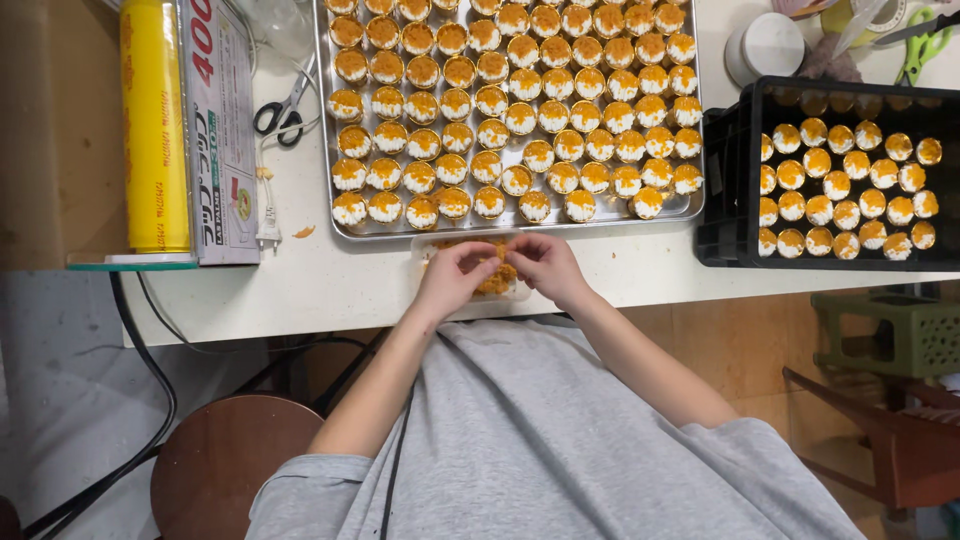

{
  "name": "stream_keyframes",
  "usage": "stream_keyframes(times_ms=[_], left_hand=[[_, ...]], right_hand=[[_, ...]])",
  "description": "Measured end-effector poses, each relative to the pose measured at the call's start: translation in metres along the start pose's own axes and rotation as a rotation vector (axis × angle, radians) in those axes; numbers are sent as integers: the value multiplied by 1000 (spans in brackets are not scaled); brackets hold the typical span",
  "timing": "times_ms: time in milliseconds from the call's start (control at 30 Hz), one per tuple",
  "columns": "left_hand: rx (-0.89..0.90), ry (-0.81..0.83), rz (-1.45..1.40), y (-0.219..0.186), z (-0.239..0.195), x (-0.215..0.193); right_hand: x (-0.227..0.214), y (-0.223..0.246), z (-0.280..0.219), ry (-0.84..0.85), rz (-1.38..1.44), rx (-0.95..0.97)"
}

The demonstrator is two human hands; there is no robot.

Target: The person sprinkles an orange crumb topping onto rows of small pastries in foil cups arranged on two metal baking trays. The person repeatedly reaches for more crumbs from a container and distributes them over the pastries.

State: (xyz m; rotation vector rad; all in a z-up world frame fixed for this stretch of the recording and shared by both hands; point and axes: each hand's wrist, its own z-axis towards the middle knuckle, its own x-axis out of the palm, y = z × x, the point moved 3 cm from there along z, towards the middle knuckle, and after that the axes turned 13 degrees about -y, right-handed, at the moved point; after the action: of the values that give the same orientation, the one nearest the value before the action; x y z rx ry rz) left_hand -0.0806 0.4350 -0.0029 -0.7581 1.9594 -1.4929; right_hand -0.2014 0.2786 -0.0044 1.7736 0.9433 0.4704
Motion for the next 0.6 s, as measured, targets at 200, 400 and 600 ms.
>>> stream_keyframes(times_ms=[200,400,600], left_hand=[[-11,-59,-15,2,6,4],[35,-55,5,-9,8,5],[2,18,18,-13,10,18]], right_hand=[[-1,0,2,12,154,85],[-9,5,0,27,209,123],[-10,13,-6,25,164,112]])
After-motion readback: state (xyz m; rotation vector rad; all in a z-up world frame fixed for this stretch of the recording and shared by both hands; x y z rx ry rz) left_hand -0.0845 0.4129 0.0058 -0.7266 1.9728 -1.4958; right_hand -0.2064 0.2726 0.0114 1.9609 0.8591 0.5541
